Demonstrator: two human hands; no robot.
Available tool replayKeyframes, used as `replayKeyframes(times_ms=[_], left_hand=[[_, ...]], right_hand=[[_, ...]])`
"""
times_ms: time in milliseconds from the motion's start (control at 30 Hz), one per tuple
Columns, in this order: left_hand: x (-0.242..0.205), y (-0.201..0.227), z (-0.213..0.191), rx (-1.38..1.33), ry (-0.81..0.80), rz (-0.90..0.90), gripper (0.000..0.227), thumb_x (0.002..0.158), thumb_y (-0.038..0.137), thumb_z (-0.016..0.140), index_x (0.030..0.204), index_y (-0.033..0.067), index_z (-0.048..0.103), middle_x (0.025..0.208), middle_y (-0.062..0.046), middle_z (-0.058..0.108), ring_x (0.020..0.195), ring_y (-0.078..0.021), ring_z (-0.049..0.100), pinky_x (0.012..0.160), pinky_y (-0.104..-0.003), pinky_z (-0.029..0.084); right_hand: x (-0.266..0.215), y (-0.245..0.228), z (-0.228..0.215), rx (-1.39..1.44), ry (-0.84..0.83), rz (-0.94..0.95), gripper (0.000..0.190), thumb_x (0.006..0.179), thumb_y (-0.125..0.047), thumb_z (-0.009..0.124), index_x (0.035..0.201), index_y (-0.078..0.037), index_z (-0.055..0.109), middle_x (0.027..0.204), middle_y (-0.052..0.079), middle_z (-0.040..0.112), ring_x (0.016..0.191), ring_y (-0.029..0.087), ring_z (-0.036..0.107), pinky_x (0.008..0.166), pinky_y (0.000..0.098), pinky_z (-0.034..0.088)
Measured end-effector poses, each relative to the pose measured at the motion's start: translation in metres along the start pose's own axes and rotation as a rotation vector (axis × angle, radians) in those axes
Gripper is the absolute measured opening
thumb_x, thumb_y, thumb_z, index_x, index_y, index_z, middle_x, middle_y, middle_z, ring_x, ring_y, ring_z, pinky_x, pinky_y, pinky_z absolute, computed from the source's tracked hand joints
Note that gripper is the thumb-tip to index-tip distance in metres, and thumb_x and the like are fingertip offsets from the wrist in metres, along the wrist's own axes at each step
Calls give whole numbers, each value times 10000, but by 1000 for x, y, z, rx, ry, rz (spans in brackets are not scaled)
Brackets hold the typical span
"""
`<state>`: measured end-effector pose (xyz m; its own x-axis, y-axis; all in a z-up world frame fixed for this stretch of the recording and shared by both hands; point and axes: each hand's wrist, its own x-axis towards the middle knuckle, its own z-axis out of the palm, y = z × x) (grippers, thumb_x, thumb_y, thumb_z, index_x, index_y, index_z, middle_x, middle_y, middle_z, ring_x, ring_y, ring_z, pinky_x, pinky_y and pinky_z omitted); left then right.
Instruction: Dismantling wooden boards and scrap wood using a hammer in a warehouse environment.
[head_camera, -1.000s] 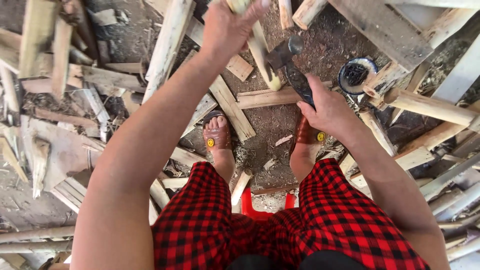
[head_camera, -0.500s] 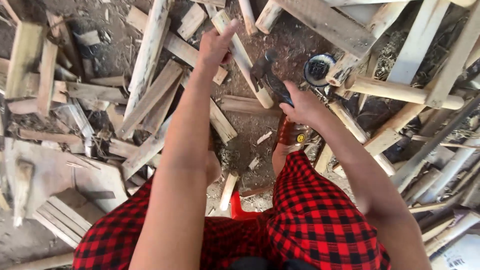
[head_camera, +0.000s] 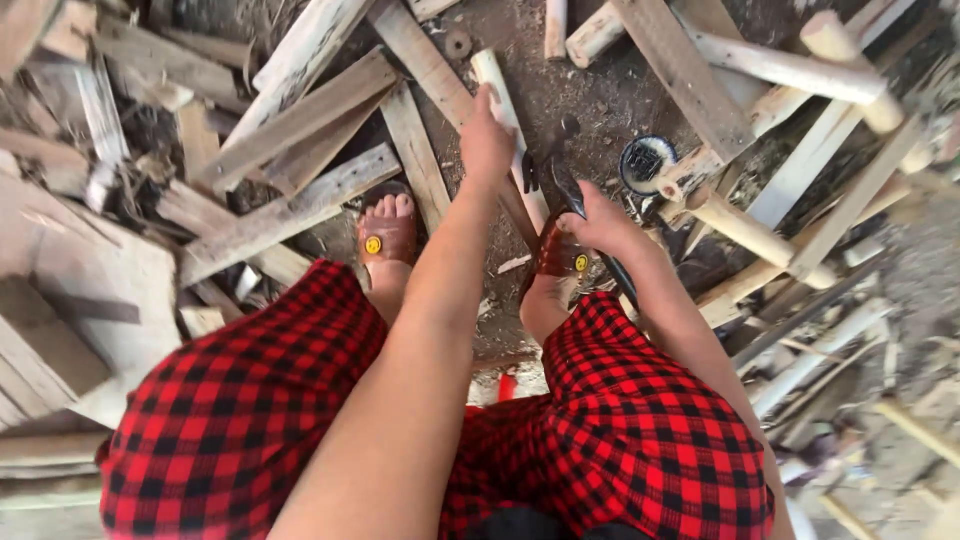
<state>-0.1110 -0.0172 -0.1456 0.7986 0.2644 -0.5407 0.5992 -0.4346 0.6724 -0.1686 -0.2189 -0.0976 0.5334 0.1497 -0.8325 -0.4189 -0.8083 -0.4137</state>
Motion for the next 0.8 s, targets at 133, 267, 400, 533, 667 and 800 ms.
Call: replayKeyframes(times_ms=[133, 267, 400, 533, 667, 800], left_hand=[[-2, -24, 20, 185, 28, 128, 538, 866, 36, 612, 1359, 151, 430, 1069, -145, 557, 960, -321, 645, 787, -428, 585], [32, -51, 51, 154, 23, 313, 496, 884, 94, 574, 1342, 238, 450, 1052, -95, 420, 998, -351, 545, 785, -429, 565], [51, -64, 64, 233, -3, 312, 499, 900, 166, 549, 1360, 315, 425, 1039, -68, 458, 957, -311, 591, 756, -412, 556], [65, -43, 43, 207, 40, 331, 335, 867, 297, 608, 1201, 314, 582, 1052, -78, 461, 1008, -322, 525, 806, -411, 499], [61, 8, -2, 717, -70, 405, 486, 897, 207, 527, 1357, 240, 376, 1377, -137, 144, 1253, -315, 145, 991, -483, 249], [86, 8, 0, 784, -151, 562, 531, 1008, 357, 359, 1504, 199, 256, 1500, -91, -101, 1375, -291, -120, 1135, -567, 29]], right_hand=[[-49, -54, 10, -89, 33, 22, 611, 873, -301, 577, 1395, -102, 328, 767, 189, 649, 603, 315, 653, 543, 414, 518], [-91, -80, 14, -99, 27, -7, 669, 879, -119, 514, 1455, -81, 177, 1023, 314, 561, 703, 371, 646, 596, 439, 529], [-105, -76, 11, 93, -7, -35, 564, 869, -108, 462, 1405, -223, 331, 962, 212, 498, 636, 281, 619, 533, 360, 531], [-106, -51, -8, 660, -140, -253, 387, 859, -214, 428, 1214, -75, 493, 884, 202, 486, 655, 273, 587, 503, 351, 529], [-101, -41, -12, 466, -361, -651, 437, 874, 51, 496, 1264, -112, 385, 1147, 175, 545, 1015, 258, 606, 879, 341, 568], [-105, -77, -10, -405, 116, -820, 366, 807, -216, 708, 1061, -120, 462, 926, 90, 546, 856, 248, 535, 795, 387, 395]])
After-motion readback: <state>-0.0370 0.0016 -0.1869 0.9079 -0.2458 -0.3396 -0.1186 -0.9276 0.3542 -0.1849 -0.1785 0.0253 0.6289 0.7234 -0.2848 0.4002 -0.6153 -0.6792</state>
